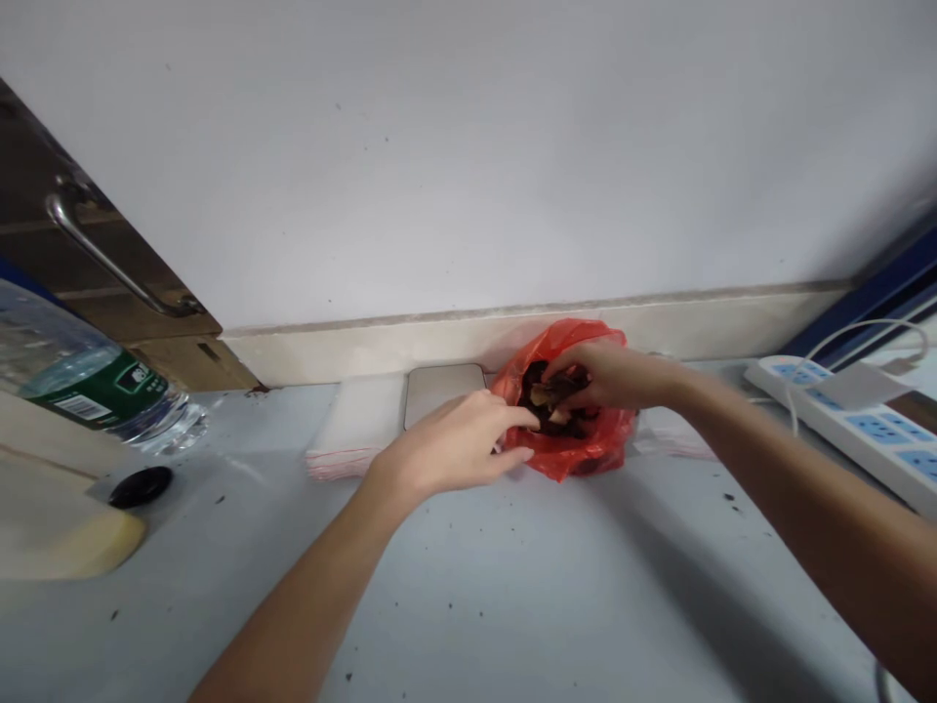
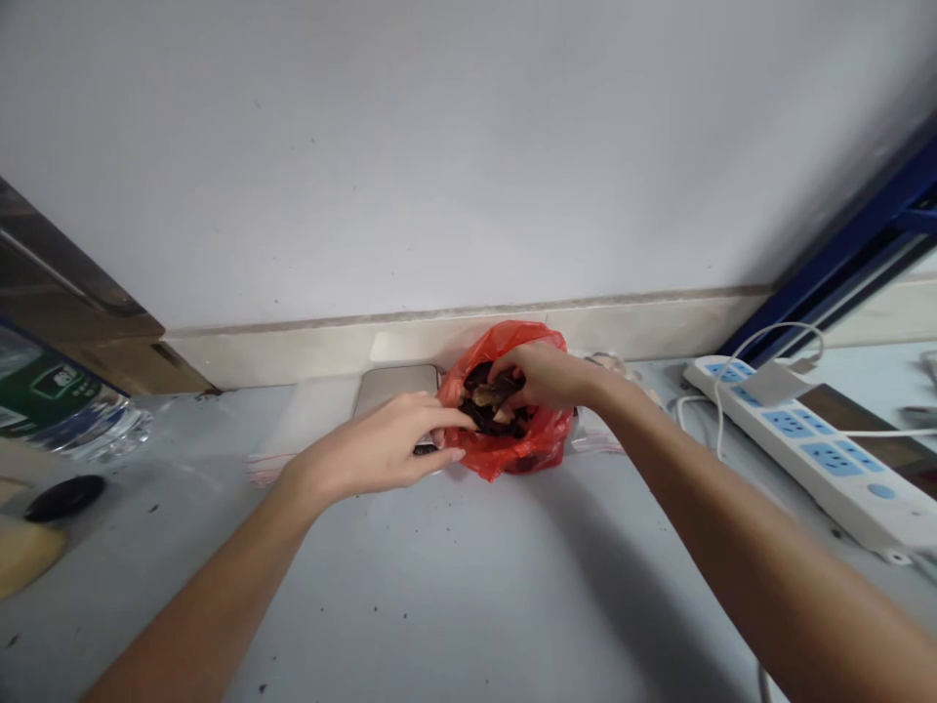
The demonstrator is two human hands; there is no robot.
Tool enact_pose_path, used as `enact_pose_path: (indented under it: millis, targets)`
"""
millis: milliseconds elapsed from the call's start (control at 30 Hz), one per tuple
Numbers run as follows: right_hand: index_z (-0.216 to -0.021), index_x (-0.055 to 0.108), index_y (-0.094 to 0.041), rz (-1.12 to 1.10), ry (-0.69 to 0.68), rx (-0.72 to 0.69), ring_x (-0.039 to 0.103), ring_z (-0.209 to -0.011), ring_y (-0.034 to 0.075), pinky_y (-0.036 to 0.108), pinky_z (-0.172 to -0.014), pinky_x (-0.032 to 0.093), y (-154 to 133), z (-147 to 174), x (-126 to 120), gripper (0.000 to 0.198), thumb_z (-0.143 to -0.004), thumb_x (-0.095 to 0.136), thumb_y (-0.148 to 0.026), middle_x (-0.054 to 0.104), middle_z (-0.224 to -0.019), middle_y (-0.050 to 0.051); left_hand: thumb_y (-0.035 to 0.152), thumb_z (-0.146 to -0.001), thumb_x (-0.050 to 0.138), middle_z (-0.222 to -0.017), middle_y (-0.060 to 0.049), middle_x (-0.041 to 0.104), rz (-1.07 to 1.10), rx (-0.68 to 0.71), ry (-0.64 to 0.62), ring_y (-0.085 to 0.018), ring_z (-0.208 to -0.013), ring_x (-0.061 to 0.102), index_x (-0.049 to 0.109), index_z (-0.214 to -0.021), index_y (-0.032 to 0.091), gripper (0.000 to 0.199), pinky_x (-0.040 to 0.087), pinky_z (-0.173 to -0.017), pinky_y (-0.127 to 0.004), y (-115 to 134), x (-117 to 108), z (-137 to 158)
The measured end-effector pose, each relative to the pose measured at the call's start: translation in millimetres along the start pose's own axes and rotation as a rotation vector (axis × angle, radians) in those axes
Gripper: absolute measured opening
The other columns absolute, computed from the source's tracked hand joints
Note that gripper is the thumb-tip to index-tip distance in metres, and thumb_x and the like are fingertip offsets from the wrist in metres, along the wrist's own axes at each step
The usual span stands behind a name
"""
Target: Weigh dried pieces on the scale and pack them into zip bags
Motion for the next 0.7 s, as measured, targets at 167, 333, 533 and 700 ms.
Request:
enact_pose_path:
  millis: [167, 333, 533, 700]
  targets:
    - [-0.081, 0.076, -0.024, -0.068, -0.011, -0.02, 0.073, -0.083, 0.025, 0.033, -0.072, 0.054, -9, 11, -8, 0.015, -0.075, 0.068, -0.013, 0.081, -0.088, 0.004, 0.034, -0.099, 0.058, -0.079, -0.003, 0.068, 0.034, -0.055, -0.043, -0.022, -0.077, 0.066, 0.072, -0.075, 0.023, 0.03, 0.044, -0.057, -0.031, -2, 7, 0]
    - [-0.081, 0.077, -0.024, -0.097, -0.066, -0.108, 0.071, -0.079, 0.023, 0.032, -0.069, 0.054, -5, 14, -16, 0.01, -0.075, 0.069, -0.027, 0.079, -0.083, 0.002, 0.032, -0.101, 0.056, -0.068, -0.001, 0.066, 0.12, 0.063, 0.133, -0.019, -0.07, 0.064, 0.07, -0.065, 0.023, 0.04, 0.045, -0.06, -0.031, 7, -6, -1]
    - [-0.08, 0.077, -0.024, -0.157, -0.145, -0.112, 0.067, -0.076, 0.022, 0.031, -0.066, 0.053, -3, 20, -24, 0.016, -0.075, 0.067, -0.035, 0.075, -0.08, 0.002, 0.031, -0.099, 0.062, -0.085, -0.001, 0.077, 0.248, 0.081, 0.196, -0.016, -0.07, 0.064, 0.081, -0.095, 0.023, 0.021, 0.047, -0.062, -0.028, 6, -23, 6]
    - [-0.083, 0.078, -0.02, -0.085, -0.246, -0.103, 0.062, -0.075, 0.02, 0.03, -0.069, 0.049, -8, 29, -34, 0.024, -0.076, 0.067, -0.04, 0.072, -0.079, 0.002, 0.034, -0.099, 0.061, -0.08, 0.0, 0.076, 0.213, 0.052, 0.172, -0.014, -0.067, 0.06, 0.08, -0.093, 0.02, 0.024, 0.043, -0.062, -0.026, -2, -37, 14]
Point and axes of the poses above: each hand's wrist, its own z-axis away from the middle knuckle, its own x-axis out of the palm, y = z × x, the point moved 5 cm from there along -z, towards the middle knuckle
